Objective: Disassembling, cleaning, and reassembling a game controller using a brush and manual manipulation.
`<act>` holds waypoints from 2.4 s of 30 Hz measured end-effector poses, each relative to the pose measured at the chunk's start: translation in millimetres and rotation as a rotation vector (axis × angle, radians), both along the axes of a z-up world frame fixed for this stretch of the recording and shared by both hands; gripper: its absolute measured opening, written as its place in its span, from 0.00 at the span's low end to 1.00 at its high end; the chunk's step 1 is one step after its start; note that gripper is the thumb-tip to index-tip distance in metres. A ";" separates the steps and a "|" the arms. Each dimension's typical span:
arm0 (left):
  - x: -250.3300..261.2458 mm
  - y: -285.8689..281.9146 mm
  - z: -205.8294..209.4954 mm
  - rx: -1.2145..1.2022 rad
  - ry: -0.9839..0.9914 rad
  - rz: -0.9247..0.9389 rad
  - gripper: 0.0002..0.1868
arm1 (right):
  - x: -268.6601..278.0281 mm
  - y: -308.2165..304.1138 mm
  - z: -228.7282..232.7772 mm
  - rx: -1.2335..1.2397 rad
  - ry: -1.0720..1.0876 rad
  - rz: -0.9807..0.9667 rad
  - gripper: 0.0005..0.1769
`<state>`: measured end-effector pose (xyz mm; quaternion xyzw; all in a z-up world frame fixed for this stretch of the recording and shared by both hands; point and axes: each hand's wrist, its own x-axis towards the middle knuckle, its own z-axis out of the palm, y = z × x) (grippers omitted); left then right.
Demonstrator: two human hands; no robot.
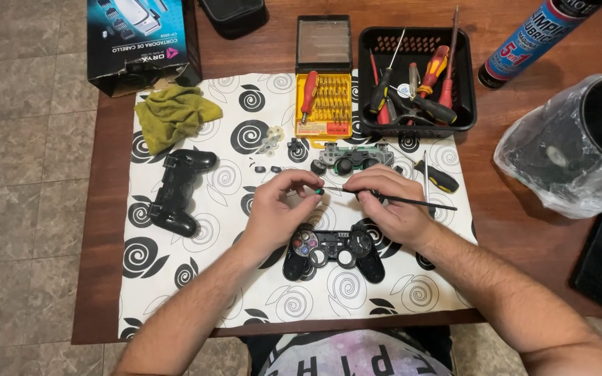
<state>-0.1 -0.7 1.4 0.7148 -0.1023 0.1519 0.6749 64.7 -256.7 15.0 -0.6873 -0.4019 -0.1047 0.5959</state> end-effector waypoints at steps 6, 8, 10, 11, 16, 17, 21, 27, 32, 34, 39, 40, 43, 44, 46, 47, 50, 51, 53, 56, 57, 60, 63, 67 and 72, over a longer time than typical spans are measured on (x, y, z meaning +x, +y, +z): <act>1.3 1.5 -4.3 -0.011 0.001 0.008 0.16 | -1.7 0.8 -3.2 0.003 0.006 0.024 0.11; 0.2 0.4 -2.9 -0.016 0.004 0.007 0.17 | -1.2 -0.4 -2.3 0.000 0.004 0.019 0.11; 0.2 -0.6 -3.0 -0.020 0.004 0.008 0.18 | -0.5 -0.3 -2.4 -0.003 0.001 0.014 0.11; 0.2 -1.1 -3.9 -0.024 0.002 0.007 0.18 | -0.9 0.2 -3.3 0.000 0.001 0.023 0.11; 0.9 -0.6 -6.3 -0.042 0.006 0.000 0.18 | -1.1 1.0 -1.7 0.011 -0.012 0.006 0.11; 0.4 -0.3 -7.2 -0.052 0.010 -0.005 0.18 | -1.5 0.8 -0.3 0.007 -0.006 0.003 0.11; 0.8 -0.2 -4.7 -0.068 0.034 -0.013 0.19 | -1.6 0.3 -4.5 0.010 0.003 0.031 0.11; 3.5 -0.8 -21.5 -0.163 0.084 -0.035 0.21 | 1.7 0.2 -0.6 0.009 -0.007 -0.011 0.11; 3.6 2.7 -9.2 -0.229 0.174 -0.068 0.16 | 0.4 0.9 -1.3 0.038 0.029 0.007 0.12; 5.1 3.6 -8.0 -0.244 0.204 -0.085 0.13 | 0.9 0.8 -0.9 0.030 0.035 -0.004 0.12; 2.0 -2.5 1.3 -0.374 0.295 -0.098 0.10 | 1.6 -1.3 -2.5 0.016 0.043 -0.037 0.12; 3.5 -1.5 -2.4 -0.374 0.295 -0.096 0.10 | 1.7 -1.0 -1.7 0.016 0.044 -0.035 0.12; 6.6 1.9 -8.5 -0.392 0.304 -0.102 0.16 | 1.4 -0.2 -0.2 0.019 0.045 -0.043 0.12; 7.0 3.4 -7.1 -0.389 0.296 -0.099 0.16 | 1.4 0.2 -0.1 0.027 0.041 -0.048 0.12; 9.2 13.9 0.4 -0.386 0.289 -0.089 0.17 | 2.2 0.2 -1.3 0.034 0.039 -0.046 0.12; 10.9 23.1 6.4 -0.343 0.250 -0.016 0.17 | 2.9 -0.1 -2.8 0.035 0.025 -0.047 0.12; 21.3 65.6 22.6 -0.191 0.093 0.143 0.16 | 0.9 0.0 -5.4 0.023 0.008 -0.047 0.12; 26.6 82.6 27.4 -0.081 -0.031 0.217 0.14 | 0.5 0.2 -5.9 0.010 -0.003 -0.054 0.11; 23.2 93.8 43.2 -0.060 -0.083 0.204 0.13 | 0.1 -3.6 -7.3 -0.013 -0.008 -0.032 0.11; 20.6 101.2 54.9 -0.002 -0.138 0.140 0.13 | 3.6 -4.5 -9.0 -0.021 -0.049 -0.004 0.11; 19.6 101.7 56.4 0.030 -0.132 0.089 0.13 | 4.3 -4.5 -9.6 -0.012 -0.077 0.002 0.12; 8.2 94.2 41.4 0.162 -0.053 0.090 0.14 | 6.4 -7.6 -13.5 -0.014 -0.091 -0.003 0.12; -0.3 87.6 24.8 0.270 -0.023 0.047 0.15 | 6.7 -7.0 -14.4 -0.028 -0.080 0.011 0.12; 0.9 82.7 3.5 0.379 0.024 0.076 0.19 | 5.6 -7.8 -15.7 -0.045 -0.052 0.004 0.11; 2.1 80.7 -2.0 0.419 0.173 0.043 0.21 | 6.4 -6.9 -17.3 -0.039 -0.057 0.006 0.12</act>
